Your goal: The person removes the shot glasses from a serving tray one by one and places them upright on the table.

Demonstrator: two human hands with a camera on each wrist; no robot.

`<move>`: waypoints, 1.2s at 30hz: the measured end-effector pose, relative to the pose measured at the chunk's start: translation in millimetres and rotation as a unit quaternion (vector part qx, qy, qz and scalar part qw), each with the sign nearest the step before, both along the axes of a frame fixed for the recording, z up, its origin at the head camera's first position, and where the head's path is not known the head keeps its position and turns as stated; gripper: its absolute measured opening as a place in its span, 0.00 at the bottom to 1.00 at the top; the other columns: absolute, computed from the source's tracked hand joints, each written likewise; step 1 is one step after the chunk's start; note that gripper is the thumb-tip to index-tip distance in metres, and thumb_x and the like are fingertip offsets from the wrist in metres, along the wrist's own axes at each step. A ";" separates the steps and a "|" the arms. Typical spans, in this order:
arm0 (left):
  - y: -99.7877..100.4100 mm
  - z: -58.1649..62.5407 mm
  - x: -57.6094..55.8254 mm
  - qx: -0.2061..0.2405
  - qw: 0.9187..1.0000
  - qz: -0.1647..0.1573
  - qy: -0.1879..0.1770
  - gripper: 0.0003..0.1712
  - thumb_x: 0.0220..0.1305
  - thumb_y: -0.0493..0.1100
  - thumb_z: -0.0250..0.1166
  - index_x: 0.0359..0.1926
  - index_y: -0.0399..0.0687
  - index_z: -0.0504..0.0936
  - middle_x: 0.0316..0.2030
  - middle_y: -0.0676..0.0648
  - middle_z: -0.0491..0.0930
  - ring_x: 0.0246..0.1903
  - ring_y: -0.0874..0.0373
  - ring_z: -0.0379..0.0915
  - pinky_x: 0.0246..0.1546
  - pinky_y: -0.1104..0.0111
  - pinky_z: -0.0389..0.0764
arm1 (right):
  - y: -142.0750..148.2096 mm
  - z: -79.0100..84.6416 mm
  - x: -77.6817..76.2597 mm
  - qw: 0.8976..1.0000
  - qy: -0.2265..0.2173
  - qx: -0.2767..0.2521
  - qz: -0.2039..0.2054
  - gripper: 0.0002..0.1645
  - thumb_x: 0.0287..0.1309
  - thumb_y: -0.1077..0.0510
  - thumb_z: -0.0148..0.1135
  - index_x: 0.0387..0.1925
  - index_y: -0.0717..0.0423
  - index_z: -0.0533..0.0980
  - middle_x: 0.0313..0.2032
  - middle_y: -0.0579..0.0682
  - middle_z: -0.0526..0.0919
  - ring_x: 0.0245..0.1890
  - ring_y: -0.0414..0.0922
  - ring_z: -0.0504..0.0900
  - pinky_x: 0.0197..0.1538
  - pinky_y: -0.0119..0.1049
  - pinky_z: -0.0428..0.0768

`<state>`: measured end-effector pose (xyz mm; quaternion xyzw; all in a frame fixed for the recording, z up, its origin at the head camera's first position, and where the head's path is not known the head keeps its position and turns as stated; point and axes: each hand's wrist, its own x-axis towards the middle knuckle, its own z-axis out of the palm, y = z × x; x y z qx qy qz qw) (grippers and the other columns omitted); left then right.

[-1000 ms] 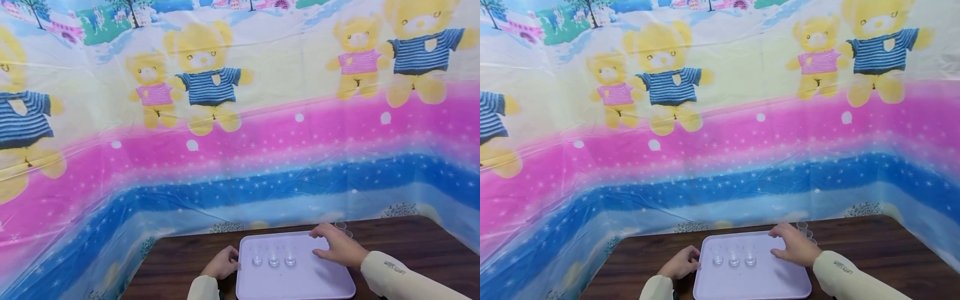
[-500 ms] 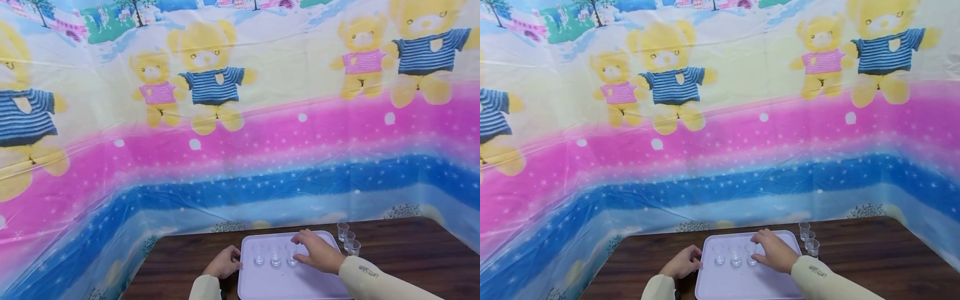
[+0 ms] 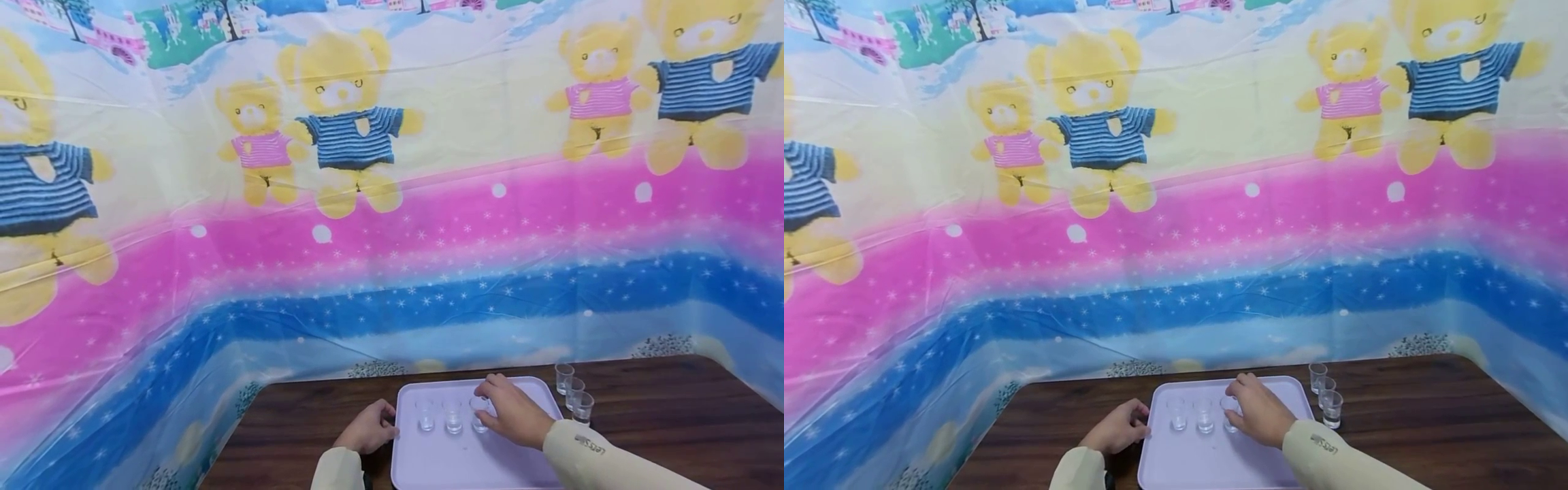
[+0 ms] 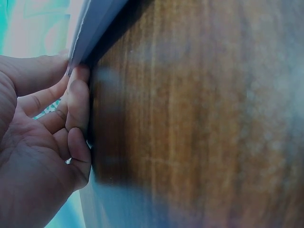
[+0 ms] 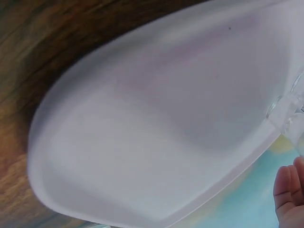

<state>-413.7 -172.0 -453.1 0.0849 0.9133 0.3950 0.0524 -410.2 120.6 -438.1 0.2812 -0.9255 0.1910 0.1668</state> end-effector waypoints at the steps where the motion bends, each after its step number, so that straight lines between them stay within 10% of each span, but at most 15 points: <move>1: 0.7 0.2 -0.1 0.000 1.000 0.001 -0.001 0.13 0.57 0.31 0.65 0.42 0.37 0.72 0.25 0.46 0.74 0.25 0.54 0.71 0.25 0.63 0.72 | 1.0 -0.6 0.0 1.000 -0.001 0.001 -0.002 0.15 0.52 0.54 0.69 0.41 0.54 0.78 0.35 0.41 0.72 0.39 0.39 0.72 0.42 0.39 0.76; 36: -1.1 -3.6 -6.2 0.003 1.000 -0.007 -0.021 0.12 0.58 0.32 0.63 0.43 0.38 0.72 0.26 0.46 0.74 0.26 0.54 0.72 0.28 0.61 0.74 | 106.9 17.2 16.7 0.997 0.011 0.013 -0.076 0.13 0.51 0.55 0.69 0.40 0.51 0.78 0.36 0.43 0.74 0.36 0.39 0.72 0.36 0.39 0.75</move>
